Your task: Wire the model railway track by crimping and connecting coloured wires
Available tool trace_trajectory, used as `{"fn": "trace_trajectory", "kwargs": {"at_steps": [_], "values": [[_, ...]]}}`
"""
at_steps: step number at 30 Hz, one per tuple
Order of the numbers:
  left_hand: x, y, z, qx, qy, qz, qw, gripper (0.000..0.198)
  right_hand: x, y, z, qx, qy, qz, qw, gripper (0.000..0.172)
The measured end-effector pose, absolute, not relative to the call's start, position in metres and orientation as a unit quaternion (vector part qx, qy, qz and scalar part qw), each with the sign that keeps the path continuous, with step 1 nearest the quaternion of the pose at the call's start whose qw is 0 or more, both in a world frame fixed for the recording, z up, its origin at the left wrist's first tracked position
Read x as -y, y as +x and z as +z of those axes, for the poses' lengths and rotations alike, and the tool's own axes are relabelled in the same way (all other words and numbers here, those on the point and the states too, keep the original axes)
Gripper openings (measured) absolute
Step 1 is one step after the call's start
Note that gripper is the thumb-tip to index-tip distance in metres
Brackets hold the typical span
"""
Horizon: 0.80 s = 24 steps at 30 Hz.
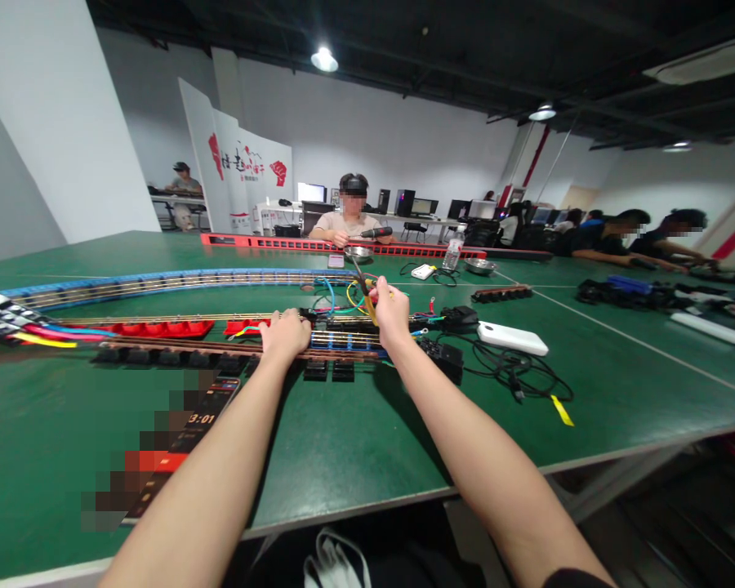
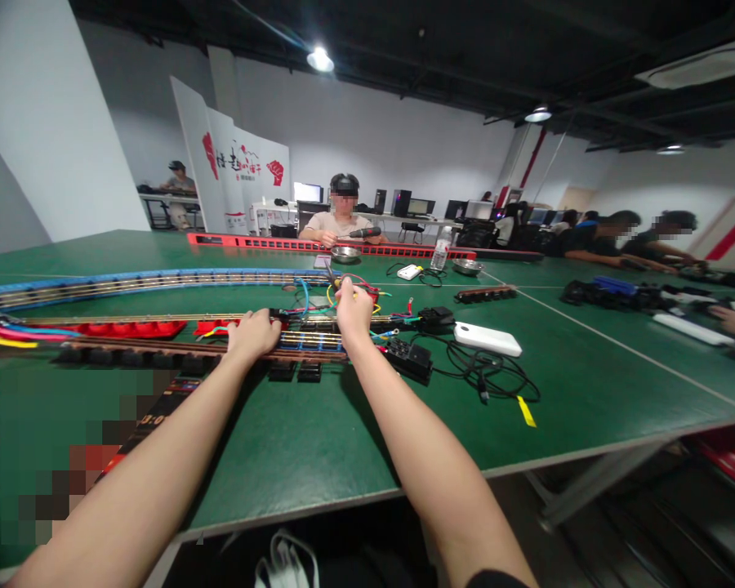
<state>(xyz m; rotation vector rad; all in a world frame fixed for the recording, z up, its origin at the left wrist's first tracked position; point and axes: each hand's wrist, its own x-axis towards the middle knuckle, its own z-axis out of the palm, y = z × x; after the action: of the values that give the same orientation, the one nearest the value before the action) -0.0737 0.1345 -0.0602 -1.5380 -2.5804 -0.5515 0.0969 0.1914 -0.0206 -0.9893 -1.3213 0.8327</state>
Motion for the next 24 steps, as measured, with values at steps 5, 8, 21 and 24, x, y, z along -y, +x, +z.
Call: {"fn": "trace_trajectory", "kwargs": {"at_steps": [5, 8, 21, 24], "values": [[-0.134, -0.074, -0.06, 0.842, -0.506, -0.182, 0.048, 0.039, -0.137, 0.143, 0.006, 0.509, -0.305, 0.499, 0.631, 0.04], [-0.134, -0.073, -0.06, 0.841, -0.507, -0.181, 0.048, 0.039, -0.094, 0.18, 0.002, 0.559, -0.27, 0.51, 0.596, 0.038], [-0.135, -0.073, -0.06, 0.844, -0.506, -0.17, 0.049, 0.039, -0.029, 0.207, -0.066, 0.384, -0.118, 0.795, 0.455, 0.026], [-0.136, -0.073, -0.06, 0.845, -0.504, -0.169, 0.051, 0.039, -0.03, 0.207, -0.068, 0.34, -0.179, 0.804, 0.454, 0.014]]}}
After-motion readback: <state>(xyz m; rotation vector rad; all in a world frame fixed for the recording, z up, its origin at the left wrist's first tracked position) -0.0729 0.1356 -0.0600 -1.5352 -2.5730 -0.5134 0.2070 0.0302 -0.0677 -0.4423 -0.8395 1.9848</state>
